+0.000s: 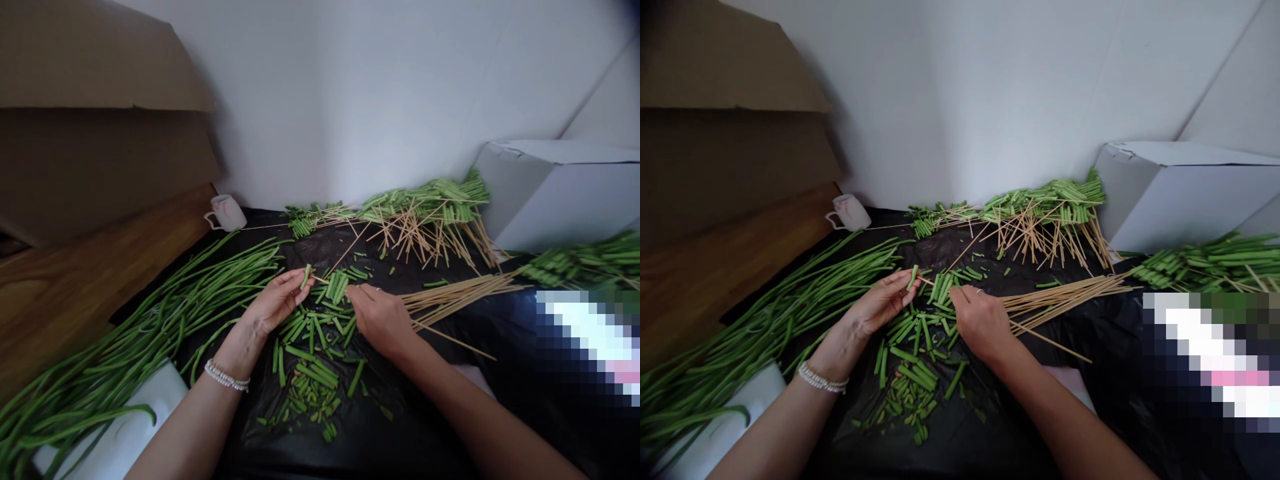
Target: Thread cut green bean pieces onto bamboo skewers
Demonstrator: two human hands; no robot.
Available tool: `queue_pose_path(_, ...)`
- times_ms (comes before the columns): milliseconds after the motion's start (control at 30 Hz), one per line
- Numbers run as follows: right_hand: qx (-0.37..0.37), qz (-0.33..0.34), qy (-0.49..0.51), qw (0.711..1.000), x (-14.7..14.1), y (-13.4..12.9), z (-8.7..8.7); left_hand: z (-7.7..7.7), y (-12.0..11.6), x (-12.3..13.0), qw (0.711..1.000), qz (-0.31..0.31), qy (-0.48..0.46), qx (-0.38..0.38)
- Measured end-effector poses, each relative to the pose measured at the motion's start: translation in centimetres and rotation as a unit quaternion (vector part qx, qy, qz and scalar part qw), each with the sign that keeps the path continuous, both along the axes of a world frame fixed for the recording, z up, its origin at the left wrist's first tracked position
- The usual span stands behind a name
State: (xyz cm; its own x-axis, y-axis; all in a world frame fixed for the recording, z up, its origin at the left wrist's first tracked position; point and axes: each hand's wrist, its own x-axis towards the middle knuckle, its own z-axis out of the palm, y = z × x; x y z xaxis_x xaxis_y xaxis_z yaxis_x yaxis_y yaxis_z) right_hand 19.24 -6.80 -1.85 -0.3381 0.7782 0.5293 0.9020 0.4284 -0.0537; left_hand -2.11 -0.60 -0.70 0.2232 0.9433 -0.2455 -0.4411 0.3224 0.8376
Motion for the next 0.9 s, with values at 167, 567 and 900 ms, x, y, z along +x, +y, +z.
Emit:
queue_pose_path(167, -0.009, 0.005, 0.003, 1.000, -0.07, -0.05, -0.11, -0.19, -0.09, 0.02, 1.000, -0.023, 0.004, -0.011)
queue_pose_path(567, -0.005, 0.005, -0.001, 1.000, -0.11, 0.00, -0.16, -0.39, -0.16, 0.08, 0.999, -0.038, 0.000, 0.006)
queue_pose_path(900, -0.022, -0.004, -0.008, 1.000, -0.08, -0.01, -0.04, -0.22, -0.29, 0.05, 0.999, -0.032, 0.008, 0.014)
